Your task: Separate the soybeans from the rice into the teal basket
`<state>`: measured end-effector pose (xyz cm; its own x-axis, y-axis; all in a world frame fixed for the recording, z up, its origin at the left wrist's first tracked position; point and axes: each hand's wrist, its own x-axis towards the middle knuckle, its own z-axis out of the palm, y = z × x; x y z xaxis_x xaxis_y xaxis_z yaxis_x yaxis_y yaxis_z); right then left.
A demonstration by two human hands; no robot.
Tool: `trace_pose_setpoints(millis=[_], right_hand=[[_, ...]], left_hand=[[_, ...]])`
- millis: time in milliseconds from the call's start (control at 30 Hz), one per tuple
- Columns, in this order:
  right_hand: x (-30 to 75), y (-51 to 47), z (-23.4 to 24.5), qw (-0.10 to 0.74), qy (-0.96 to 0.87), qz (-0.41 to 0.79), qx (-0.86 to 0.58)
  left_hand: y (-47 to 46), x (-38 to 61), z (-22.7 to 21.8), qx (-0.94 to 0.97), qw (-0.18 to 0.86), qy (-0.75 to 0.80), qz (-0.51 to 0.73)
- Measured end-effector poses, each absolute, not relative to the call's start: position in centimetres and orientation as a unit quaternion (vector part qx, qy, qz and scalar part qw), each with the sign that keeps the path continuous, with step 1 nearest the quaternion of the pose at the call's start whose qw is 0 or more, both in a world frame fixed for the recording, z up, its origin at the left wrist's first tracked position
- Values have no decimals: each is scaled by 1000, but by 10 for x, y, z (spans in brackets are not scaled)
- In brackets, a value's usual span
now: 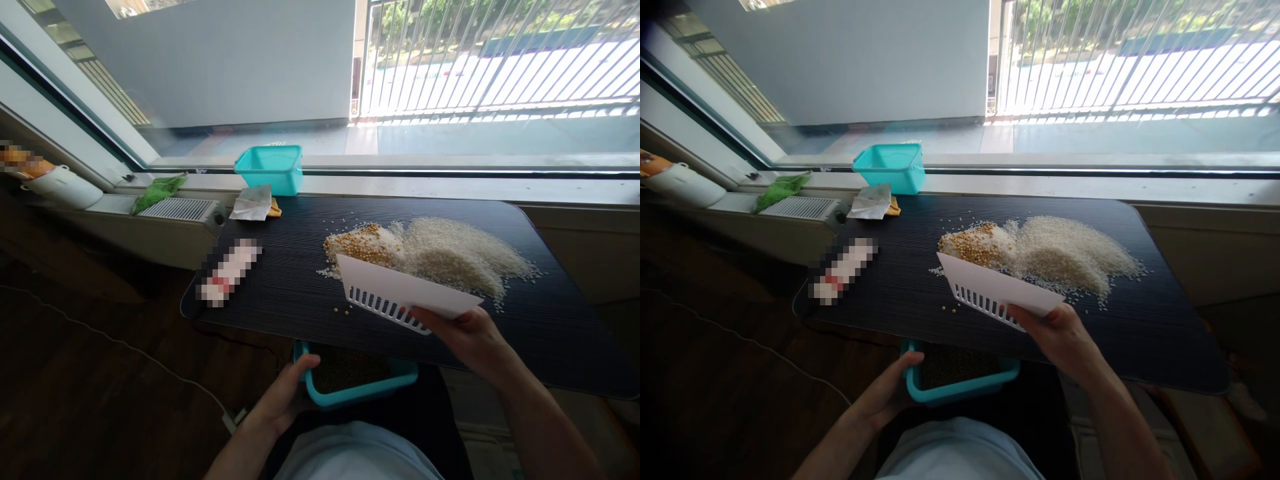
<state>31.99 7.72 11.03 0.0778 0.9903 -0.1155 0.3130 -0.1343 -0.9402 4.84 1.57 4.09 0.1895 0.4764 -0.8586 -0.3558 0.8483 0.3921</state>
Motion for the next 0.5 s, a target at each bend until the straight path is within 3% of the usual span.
trace_pose_setpoints(millis=[133, 333, 500], right_hand=[[317, 71, 108, 371, -546, 467, -589], [300, 78, 93, 400, -544, 471, -568], [287, 77, 91, 316, -606, 481, -549]], left_hand=[[17, 47, 42, 44, 776, 562, 283], [17, 45, 41, 45, 779, 560, 280], [15, 42, 42, 36, 774, 565, 282]])
